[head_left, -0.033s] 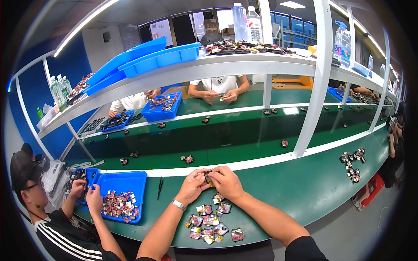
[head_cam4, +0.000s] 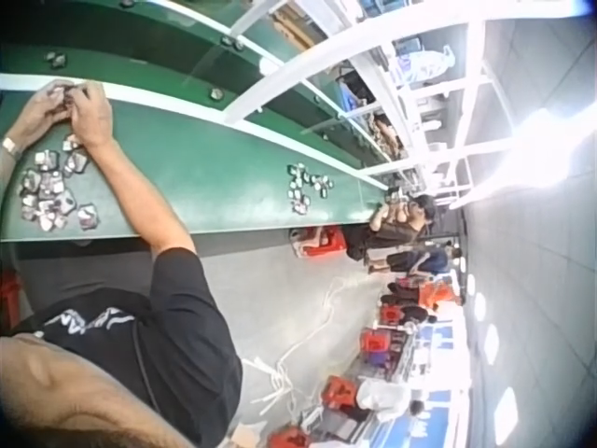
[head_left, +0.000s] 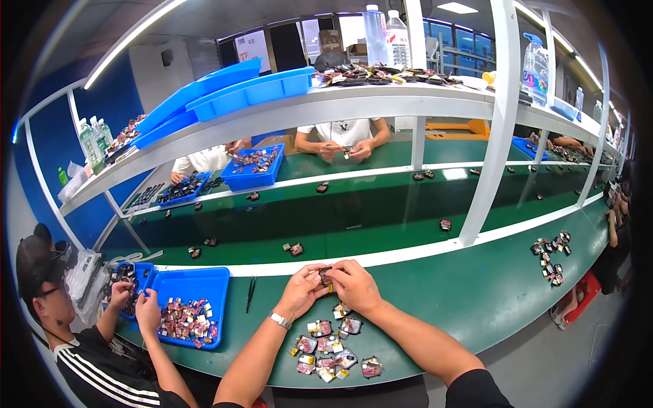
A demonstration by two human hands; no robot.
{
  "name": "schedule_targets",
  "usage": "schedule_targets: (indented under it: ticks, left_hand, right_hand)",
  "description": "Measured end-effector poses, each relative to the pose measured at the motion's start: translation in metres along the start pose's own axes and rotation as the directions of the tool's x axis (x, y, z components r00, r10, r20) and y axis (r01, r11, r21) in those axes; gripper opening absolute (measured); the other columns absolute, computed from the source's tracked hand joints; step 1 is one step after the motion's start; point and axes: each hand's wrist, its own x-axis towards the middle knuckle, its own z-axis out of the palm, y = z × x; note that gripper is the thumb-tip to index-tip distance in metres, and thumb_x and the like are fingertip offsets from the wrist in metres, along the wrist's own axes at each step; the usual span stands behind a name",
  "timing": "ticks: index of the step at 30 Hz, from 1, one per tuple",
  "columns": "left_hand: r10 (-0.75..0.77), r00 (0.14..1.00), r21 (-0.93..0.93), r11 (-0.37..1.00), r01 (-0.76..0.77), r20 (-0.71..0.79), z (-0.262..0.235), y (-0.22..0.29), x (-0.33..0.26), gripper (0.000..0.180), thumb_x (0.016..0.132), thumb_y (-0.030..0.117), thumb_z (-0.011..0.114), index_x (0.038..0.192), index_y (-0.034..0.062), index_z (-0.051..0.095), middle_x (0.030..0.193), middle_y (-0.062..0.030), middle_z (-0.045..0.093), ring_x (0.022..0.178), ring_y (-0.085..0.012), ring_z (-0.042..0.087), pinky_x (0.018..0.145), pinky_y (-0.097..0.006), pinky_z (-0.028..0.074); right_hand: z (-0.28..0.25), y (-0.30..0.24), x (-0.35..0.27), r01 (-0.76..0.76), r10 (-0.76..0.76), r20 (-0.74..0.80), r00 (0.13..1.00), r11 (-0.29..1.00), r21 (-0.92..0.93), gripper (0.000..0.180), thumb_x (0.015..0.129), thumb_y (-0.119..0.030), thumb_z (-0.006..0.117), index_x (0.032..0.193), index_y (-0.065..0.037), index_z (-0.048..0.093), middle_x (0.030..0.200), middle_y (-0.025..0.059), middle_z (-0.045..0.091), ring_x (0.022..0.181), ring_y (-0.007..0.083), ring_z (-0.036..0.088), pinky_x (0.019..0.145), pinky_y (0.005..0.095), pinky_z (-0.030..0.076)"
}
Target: Sorting and arranging small badges or pins on a workbench.
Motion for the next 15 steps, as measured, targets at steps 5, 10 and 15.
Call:
schedule_targets:
  ticks: [5, 10, 15]
  left_hand:
    - [-0.014, 1.000, -0.030, 0.999, 0.014, 0.006, 0.000, 0.001, 0.001, 0.029, 0.096, 0.007, 0.053, 0.124, 0.0038, 0.048, 0.117, -0.0114, 0.061, 0.109, -0.0220, 0.060, 0.095, -0.038, 0.051]
    - [0.024, 0.997, 0.095, 0.995, -0.017, -0.071, 0.007, 0.000, -0.001, 0.028, 0.094, 0.007, 0.057, 0.122, 0.0030, 0.050, 0.114, -0.0090, 0.063, 0.103, -0.0169, 0.062, 0.086, -0.033, 0.054]
    - [0.063, 0.989, 0.188, 0.982, -0.037, -0.136, 0.012, -0.005, 0.002, 0.027, 0.095, 0.008, 0.057, 0.120, 0.0022, 0.051, 0.113, -0.0070, 0.063, 0.099, -0.0130, 0.063, 0.078, -0.027, 0.056]
  right_hand:
    - [-0.001, 0.001, 0.001, 0.014, -0.014, 0.000, 1.000, 1.000, -0.013, 0.015, 0.077, -0.003, 0.071, 0.092, -0.005, 0.068, 0.090, 0.0070, 0.061, 0.083, 0.0243, 0.061, 0.070, 0.0337, 0.052]
    - [0.001, 0.003, 0.001, -0.016, 0.016, 0.011, 1.000, 1.000, -0.018, 0.015, 0.078, -0.005, 0.072, 0.092, -0.005, 0.069, 0.090, 0.0070, 0.062, 0.084, 0.0238, 0.061, 0.072, 0.0338, 0.052]
    - [0.004, 0.008, -0.002, -0.104, 0.104, 0.010, 0.995, 0.993, 0.047, 0.016, 0.079, -0.004, 0.072, 0.094, -0.004, 0.068, 0.093, 0.0082, 0.063, 0.079, 0.0216, 0.064, 0.069, 0.0315, 0.054]
